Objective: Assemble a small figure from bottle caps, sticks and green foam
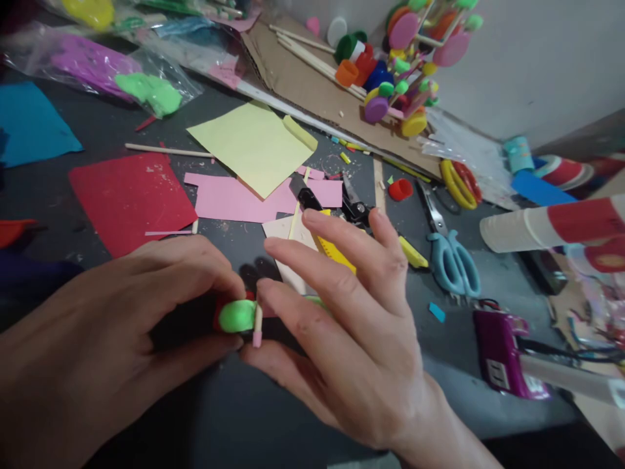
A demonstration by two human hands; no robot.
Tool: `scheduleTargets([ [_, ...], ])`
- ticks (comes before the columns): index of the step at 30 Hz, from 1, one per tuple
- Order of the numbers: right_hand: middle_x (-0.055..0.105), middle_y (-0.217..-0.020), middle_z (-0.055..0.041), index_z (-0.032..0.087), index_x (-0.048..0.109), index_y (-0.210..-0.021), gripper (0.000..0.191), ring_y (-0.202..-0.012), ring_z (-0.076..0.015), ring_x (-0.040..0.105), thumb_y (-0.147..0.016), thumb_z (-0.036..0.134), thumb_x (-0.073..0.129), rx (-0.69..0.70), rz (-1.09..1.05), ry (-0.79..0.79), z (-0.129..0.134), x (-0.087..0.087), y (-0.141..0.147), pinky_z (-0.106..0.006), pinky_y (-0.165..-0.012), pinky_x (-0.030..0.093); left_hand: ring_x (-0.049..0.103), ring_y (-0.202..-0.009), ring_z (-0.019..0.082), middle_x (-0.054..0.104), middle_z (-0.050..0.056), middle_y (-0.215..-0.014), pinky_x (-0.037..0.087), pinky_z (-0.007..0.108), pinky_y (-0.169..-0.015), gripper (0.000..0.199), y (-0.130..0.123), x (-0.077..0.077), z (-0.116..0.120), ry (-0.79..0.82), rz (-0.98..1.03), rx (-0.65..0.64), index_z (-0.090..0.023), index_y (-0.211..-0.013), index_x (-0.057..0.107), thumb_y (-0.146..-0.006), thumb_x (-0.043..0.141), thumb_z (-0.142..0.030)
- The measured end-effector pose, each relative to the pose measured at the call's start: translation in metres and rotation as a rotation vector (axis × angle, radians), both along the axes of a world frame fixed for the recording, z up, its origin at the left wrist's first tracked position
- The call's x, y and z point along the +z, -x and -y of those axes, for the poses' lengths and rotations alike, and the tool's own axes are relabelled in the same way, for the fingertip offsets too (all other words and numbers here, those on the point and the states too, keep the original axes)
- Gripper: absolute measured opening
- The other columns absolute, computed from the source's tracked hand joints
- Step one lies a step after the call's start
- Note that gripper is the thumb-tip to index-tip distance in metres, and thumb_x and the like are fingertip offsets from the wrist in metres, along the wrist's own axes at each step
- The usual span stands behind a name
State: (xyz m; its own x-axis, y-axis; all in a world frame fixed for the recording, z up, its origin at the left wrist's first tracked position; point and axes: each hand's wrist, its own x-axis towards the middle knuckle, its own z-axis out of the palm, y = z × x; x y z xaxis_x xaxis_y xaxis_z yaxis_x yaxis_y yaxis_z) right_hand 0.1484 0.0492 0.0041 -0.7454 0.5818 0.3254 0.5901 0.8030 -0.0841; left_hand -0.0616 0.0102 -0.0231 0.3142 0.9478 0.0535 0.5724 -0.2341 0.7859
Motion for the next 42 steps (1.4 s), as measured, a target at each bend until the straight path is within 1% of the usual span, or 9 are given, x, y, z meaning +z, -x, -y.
scheduleTargets([
  [10,0.07,-0.124,-0.0067,0.027,0.061,-0.109,0.025,-0.137,-0.0326,0.048,-0.092,0.044,0.061,0.008,0.001,0.048,0.0,0.001,-0.003,-0.062,-0.122,0.023,0.062,-0.088,0.021,0.067,0.0,-0.099,0.05,0.036,-0.073,0.006,-0.001,0.0,-0.003,0.044,0.039,0.003,-0.029,-0.095,0.065,-0.089,0.063,-0.029],
  [15,0.07,-0.124,-0.007,0.026,0.062,-0.109,0.022,-0.137,-0.032,0.047,-0.094,0.042,0.059,0.007,0.003,0.074,0.0,0.001,-0.001,-0.063,-0.122,0.022,0.064,-0.097,0.021,0.067,0.0,-0.106,0.053,0.035,-0.08,0.019,0.002,0.004,-0.001,0.073,0.135,0.019,-0.032,-0.104,0.063,-0.086,0.064,-0.027],
  [21,0.069,-0.125,-0.0073,0.024,0.063,-0.11,0.025,-0.137,-0.0327,0.047,-0.091,0.039,0.064,0.032,-0.003,0.097,-0.001,0.0,-0.003,-0.062,-0.124,0.018,0.064,-0.079,0.016,0.068,-0.003,-0.093,0.05,0.028,-0.063,0.008,0.002,0.015,-0.002,0.179,0.084,0.155,-0.031,-0.095,0.064,-0.087,0.061,-0.033],
  [24,0.069,-0.125,-0.0069,0.022,0.062,-0.113,0.031,-0.137,-0.0327,0.047,-0.089,0.042,0.066,0.075,-0.038,0.096,-0.002,-0.002,-0.005,-0.063,-0.124,0.015,0.062,-0.075,0.014,0.068,-0.004,-0.088,0.046,0.026,-0.058,0.005,0.004,0.021,-0.006,0.225,0.041,0.153,-0.029,-0.089,0.063,-0.088,0.058,-0.028],
  [28,0.068,-0.128,-0.0073,0.022,0.062,-0.116,0.037,-0.138,-0.0329,0.047,-0.09,0.049,0.063,0.09,-0.073,0.095,-0.003,-0.003,-0.01,-0.064,-0.124,0.013,0.061,-0.074,0.014,0.067,-0.004,-0.083,0.045,0.025,-0.059,0.009,0.005,0.029,-0.011,0.243,-0.009,0.172,-0.026,-0.086,0.064,-0.089,0.056,-0.026],
  [31,0.064,-0.134,-0.0089,0.021,0.063,-0.118,0.037,-0.141,-0.0345,0.042,-0.092,0.047,0.061,0.038,-0.046,0.109,-0.004,-0.003,-0.015,-0.063,-0.124,0.012,0.061,-0.079,0.014,0.067,-0.004,-0.085,0.044,0.024,-0.059,0.009,0.003,0.035,-0.014,0.262,-0.066,0.197,-0.025,-0.087,0.064,-0.089,0.055,-0.024],
  [34,0.063,-0.135,-0.0119,0.017,0.066,-0.115,0.035,-0.141,-0.0374,0.039,-0.091,0.042,0.063,0.016,-0.005,0.083,-0.004,-0.009,-0.018,-0.068,-0.121,0.015,0.061,-0.079,0.014,0.067,-0.004,-0.087,0.042,0.024,-0.056,0.01,-0.002,0.044,-0.014,0.308,-0.144,0.19,-0.025,-0.09,0.064,-0.091,0.055,-0.028],
  [39,0.064,-0.129,-0.0125,0.016,0.069,-0.103,0.022,-0.14,-0.035,0.04,-0.096,0.028,0.051,0.026,0.005,0.077,-0.002,-0.014,-0.018,-0.07,-0.118,0.018,0.062,-0.09,0.017,0.068,0.0,-0.096,0.046,0.027,-0.075,0.011,-0.012,0.055,-0.01,0.282,-0.225,0.088,-0.022,-0.09,0.063,-0.092,0.053,-0.025],
  [42,0.064,-0.126,-0.0121,0.016,0.066,-0.109,0.023,-0.139,-0.0332,0.04,-0.095,0.029,0.053,0.031,-0.043,0.108,-0.002,-0.009,-0.02,-0.067,-0.119,0.018,0.061,-0.09,0.017,0.068,0.0,-0.097,0.046,0.029,-0.079,0.012,-0.017,0.058,-0.009,0.265,-0.28,0.063,-0.022,-0.091,0.063,-0.091,0.051,-0.022],
])
